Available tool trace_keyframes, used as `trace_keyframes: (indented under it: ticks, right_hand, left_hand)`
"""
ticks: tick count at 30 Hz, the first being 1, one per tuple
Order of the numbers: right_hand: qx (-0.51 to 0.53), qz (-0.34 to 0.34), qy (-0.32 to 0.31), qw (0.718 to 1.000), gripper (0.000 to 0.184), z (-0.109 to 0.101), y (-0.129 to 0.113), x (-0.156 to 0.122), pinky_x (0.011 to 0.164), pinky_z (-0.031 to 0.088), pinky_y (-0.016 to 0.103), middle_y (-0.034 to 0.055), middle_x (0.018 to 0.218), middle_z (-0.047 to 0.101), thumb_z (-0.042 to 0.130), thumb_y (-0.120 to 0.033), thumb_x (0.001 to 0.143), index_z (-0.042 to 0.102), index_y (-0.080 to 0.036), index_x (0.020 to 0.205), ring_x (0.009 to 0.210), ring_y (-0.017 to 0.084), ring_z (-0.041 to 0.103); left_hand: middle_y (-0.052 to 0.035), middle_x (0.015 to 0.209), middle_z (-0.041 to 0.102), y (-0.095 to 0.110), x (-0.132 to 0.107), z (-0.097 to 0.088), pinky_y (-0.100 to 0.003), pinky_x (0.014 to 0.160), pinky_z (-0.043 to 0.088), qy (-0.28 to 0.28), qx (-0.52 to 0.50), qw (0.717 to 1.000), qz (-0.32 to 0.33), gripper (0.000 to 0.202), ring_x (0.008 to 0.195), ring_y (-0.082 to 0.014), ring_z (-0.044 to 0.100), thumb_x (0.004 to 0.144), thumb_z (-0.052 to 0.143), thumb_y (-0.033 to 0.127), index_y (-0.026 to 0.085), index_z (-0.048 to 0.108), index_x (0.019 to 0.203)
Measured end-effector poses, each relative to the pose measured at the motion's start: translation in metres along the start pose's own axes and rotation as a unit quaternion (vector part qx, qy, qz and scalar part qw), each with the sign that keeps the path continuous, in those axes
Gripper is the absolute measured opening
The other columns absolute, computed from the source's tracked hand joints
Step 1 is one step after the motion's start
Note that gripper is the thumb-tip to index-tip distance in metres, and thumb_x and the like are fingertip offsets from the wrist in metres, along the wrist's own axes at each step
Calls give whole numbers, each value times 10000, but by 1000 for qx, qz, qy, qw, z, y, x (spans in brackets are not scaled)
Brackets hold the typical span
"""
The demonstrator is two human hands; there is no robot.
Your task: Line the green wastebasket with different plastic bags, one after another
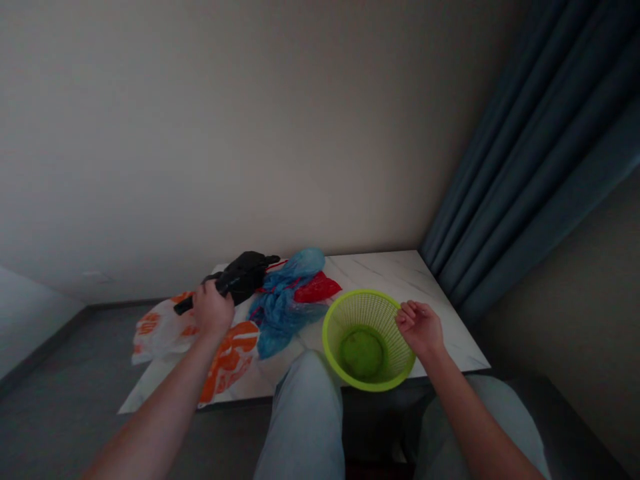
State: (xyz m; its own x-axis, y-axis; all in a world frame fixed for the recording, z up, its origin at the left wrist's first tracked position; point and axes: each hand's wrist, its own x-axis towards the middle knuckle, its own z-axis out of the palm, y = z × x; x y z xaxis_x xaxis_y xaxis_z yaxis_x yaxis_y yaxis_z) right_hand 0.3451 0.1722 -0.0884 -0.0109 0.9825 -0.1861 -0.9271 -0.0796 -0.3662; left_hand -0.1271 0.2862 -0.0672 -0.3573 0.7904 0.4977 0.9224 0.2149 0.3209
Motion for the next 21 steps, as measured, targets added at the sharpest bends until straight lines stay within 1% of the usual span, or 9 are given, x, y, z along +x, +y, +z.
trace_keyframes:
  ticks: [4,8,10,12,13,15,17,19,21]
  right_hand:
    - [6,0,5,1000,214,2,3,3,512,442,205,-61,571,364,598,-149,762,420,-202,656,470,74,334]
    - [6,-1,1,1000,211,3,4,7,519,447,210,-62,575,355,594,-150,768,421,-204,659,473,76,336]
    - [3,-2,0,1000,211,3,5,9,513,444,211,-61,575,355,593,-149,766,421,-205,659,472,78,334]
    - [2,-3,0,1000,207,4,7,10,510,440,212,-61,575,358,591,-150,767,423,-205,659,470,78,329]
    - [1,-4,1,1000,205,4,8,11,509,437,211,-60,574,360,588,-152,771,425,-204,659,469,78,326]
    - [0,-6,6,1000,200,4,9,12,505,428,209,-59,571,361,582,-154,779,432,-201,655,467,77,318]
    - [-1,-8,10,1000,193,4,10,13,506,423,209,-60,565,355,577,-155,780,440,-198,652,465,77,310]
    - [-3,-11,11,1000,185,3,10,15,509,420,210,-62,561,348,574,-155,778,448,-196,650,463,77,302]
    - [-6,-18,13,1000,183,1,8,17,504,412,211,-62,562,348,573,-158,777,450,-195,647,462,77,296]
  left_hand:
    - [-217,1208,579,5,3,14,-484,1004,436,-24,36,999,-11,421,1176,-352,543,869,562,258,80,533,1249]
    - [-316,1386,442,30,-10,28,-592,1022,377,-58,89,993,-45,786,1289,-469,425,794,675,476,35,422,1393]
    - [-328,1472,350,48,-23,34,-628,1048,330,-67,105,992,-15,895,1352,-501,339,792,661,538,35,348,1462]
    - [-299,1508,327,71,-35,41,-598,1073,318,-77,104,990,48,822,1385,-471,308,833,616,501,55,354,1471]
    - [-275,1505,350,83,-41,45,-567,1074,334,-95,97,987,84,736,1380,-446,326,855,592,466,72,402,1447]
    - [-221,1464,435,107,-47,54,-498,1062,374,-167,76,969,165,533,1343,-386,396,896,530,389,113,525,1352]
    - [-177,1394,528,128,-50,66,-436,1061,392,-253,63,938,226,399,1300,-324,463,924,475,315,144,602,1261]
    - [-174,1340,585,144,-50,79,-401,1063,399,-307,65,919,240,370,1277,-288,506,923,461,253,139,619,1238]
    - [-207,1295,619,153,-48,93,-407,1042,421,-325,78,917,217,372,1253,-294,547,895,492,204,111,624,1230]
